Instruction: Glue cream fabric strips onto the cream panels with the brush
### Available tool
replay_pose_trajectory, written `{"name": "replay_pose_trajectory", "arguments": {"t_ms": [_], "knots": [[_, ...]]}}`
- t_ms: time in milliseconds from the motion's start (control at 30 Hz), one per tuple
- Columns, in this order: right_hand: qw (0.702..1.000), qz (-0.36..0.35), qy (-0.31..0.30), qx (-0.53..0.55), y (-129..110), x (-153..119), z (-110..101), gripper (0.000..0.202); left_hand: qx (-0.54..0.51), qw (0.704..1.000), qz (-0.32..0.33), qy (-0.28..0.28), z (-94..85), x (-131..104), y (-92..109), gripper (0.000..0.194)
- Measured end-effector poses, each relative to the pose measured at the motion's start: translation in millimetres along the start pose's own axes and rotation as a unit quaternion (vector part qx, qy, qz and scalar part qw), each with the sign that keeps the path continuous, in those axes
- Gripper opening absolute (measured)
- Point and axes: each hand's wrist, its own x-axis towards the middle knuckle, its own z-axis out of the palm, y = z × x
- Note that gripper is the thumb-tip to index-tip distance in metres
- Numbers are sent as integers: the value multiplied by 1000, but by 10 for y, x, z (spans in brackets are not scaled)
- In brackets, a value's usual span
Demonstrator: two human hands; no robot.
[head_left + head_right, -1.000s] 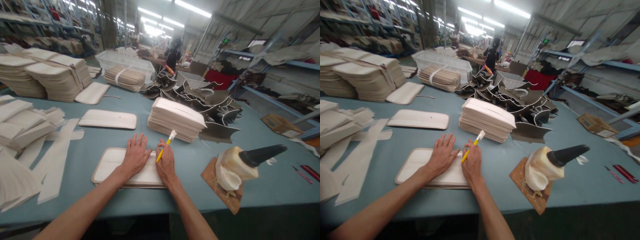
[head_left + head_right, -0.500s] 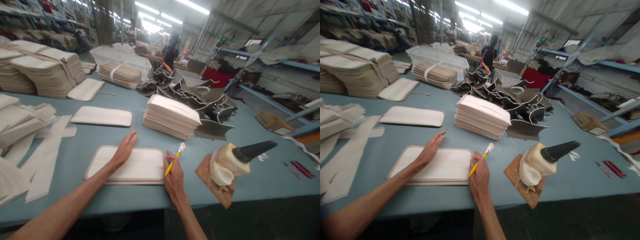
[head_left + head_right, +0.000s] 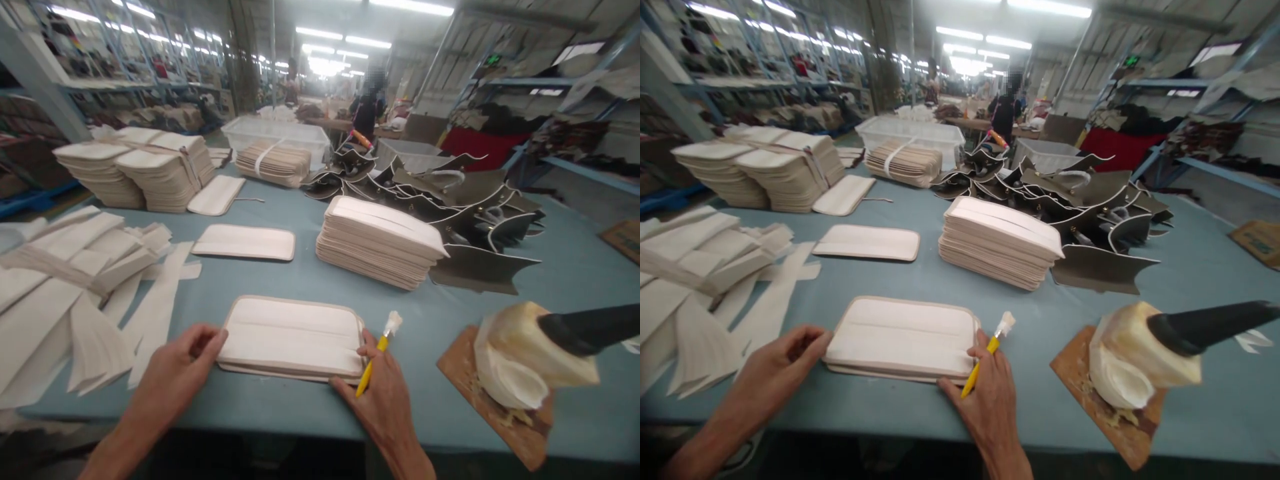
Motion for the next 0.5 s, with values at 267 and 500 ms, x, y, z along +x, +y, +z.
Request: {"name": "replay_pose_trajectory", "arguments": {"t_ms": [267,500], "knots": [[1000,3,-17,-4,18,41,-6,36,-485,811,-281,-170,722,-814,196,85],[999,-35,11,-15,161,18,100,36,-611,705,-316,-174,1090,-563,354,65]]}}
